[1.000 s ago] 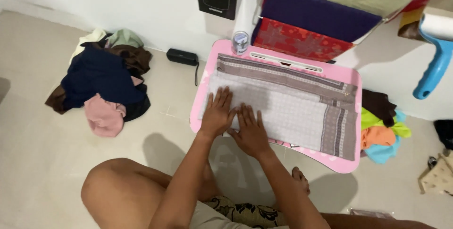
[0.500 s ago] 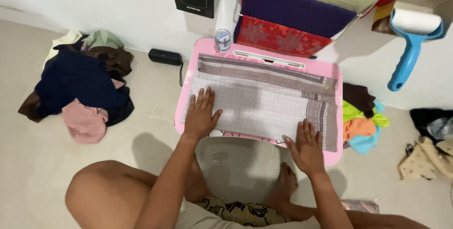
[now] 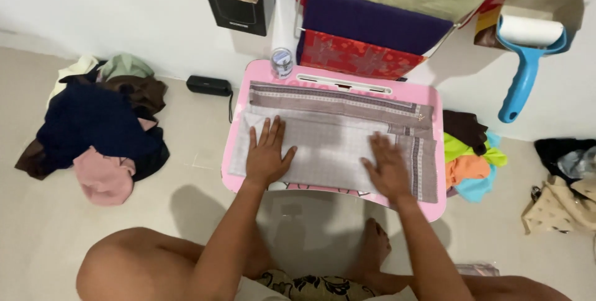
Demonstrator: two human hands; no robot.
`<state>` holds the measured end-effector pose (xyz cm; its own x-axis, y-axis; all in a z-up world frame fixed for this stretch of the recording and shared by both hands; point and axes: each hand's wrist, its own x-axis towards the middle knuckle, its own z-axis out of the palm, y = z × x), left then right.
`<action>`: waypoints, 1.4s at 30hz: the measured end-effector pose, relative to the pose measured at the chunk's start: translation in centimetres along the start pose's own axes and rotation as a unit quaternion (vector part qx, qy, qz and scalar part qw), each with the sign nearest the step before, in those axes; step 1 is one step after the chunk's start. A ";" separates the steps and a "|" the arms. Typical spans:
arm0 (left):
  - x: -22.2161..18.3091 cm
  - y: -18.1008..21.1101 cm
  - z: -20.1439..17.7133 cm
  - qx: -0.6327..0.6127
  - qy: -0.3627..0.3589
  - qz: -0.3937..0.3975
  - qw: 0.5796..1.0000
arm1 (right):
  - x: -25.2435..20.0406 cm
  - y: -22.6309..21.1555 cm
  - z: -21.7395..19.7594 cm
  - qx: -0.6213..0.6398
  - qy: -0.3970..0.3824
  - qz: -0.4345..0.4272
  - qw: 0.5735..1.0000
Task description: The person aligns and folds a grey cloth on a small pink table and then cleans it using a lint roller.
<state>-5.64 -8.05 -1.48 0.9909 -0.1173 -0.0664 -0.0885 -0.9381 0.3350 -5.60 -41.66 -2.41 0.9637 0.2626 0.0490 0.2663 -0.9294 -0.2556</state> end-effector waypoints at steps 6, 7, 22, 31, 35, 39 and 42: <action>-0.1 0.8 -0.6 -0.009 -0.026 -0.024 0.999 | -1.7 8.3 -0.9 -0.031 -0.008 0.113 0.993; -0.2 0.8 -0.7 -0.008 -0.030 -0.030 0.999 | -1.7 8.6 -1.0 -0.032 -0.017 0.134 0.990; 0.2 -2.2 -0.6 0.034 -0.003 -0.144 0.989 | -2.2 8.5 -0.9 -0.054 0.012 0.144 0.988; 1.5 -5.0 3.1 0.027 0.072 -0.135 0.988 | -1.5 9.6 -2.3 0.265 0.231 0.272 0.896; 1.8 -5.0 2.4 0.015 0.029 -0.142 0.989 | 1.6 11.5 -10.6 0.291 0.411 0.307 0.807; 2.6 -5.4 2.1 -0.023 0.016 -0.155 0.988 | 3.3 6.7 -21.8 0.370 0.401 0.289 0.787; 2.9 -5.5 0.8 -0.045 -0.018 -0.165 0.985 | 4.7 4.2 -25.8 0.406 0.308 0.324 0.797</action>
<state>-2.34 -3.52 -4.28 0.9597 0.1766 -0.2186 0.2492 -0.8943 0.3716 0.62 -51.03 21.65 0.7873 -0.6142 0.0545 -0.1518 -0.2788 -0.9483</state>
